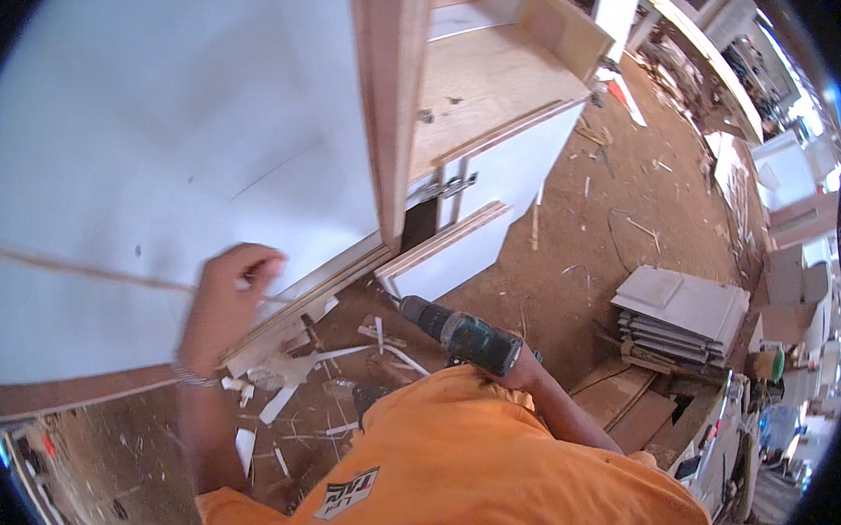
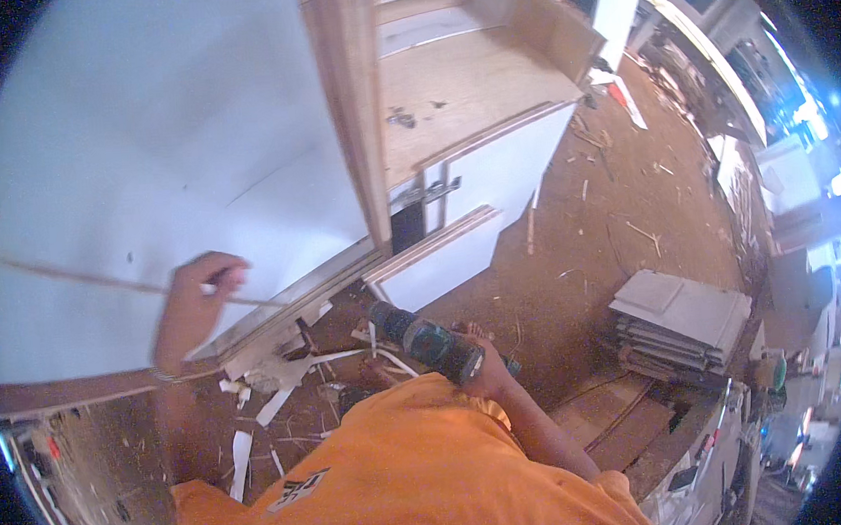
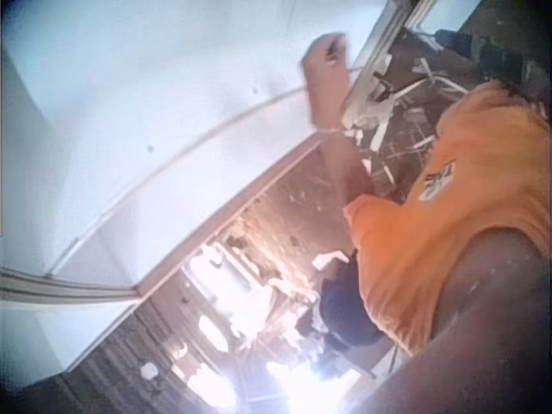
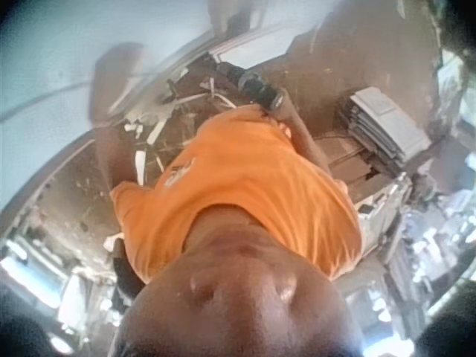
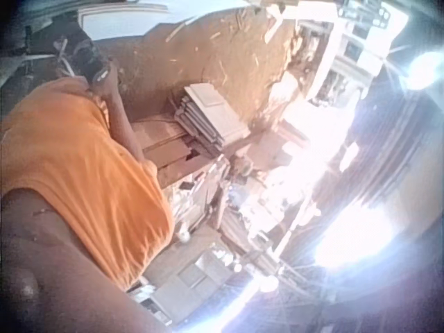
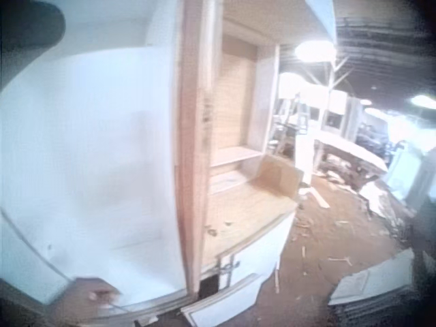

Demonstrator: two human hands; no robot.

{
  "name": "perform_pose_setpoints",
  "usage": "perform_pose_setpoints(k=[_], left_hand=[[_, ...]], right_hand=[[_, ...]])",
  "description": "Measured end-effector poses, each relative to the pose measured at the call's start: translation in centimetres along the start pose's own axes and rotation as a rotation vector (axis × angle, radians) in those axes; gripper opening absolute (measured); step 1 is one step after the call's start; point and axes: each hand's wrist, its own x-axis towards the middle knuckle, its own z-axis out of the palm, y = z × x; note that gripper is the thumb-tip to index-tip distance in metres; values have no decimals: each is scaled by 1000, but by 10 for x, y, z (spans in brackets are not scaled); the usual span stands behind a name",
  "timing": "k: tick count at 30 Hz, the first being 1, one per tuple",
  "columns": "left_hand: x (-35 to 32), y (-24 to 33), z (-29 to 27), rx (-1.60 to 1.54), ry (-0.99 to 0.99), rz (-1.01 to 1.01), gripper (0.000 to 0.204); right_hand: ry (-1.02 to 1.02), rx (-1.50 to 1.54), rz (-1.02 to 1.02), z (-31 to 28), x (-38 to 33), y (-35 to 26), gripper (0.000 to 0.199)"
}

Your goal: The person attaches metal hardware and screws into the interior corners of a white cabinet using a power drill and by hand.

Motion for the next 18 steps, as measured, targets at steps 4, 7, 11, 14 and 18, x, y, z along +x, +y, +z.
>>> perform_pose_setpoints(k=[4,7,11,14,18], left_hand=[[113,82,103,-405,36,128,14],[218,112,176,-407,-15,60,19],[365,77,285,-331,245,-118,20],[454,67,321,-134,414,-169,21],[530,65,359,102,471,-155,27]], right_hand=[[324,-492,-126,-62,-10,32,35],[314,-341,39,-122,-17,21,37],[324,-217,160,-213,-20,52,36],[461,-110,232,-265,-29,98,28],[527,-114,350,-321,-60,153,14]])
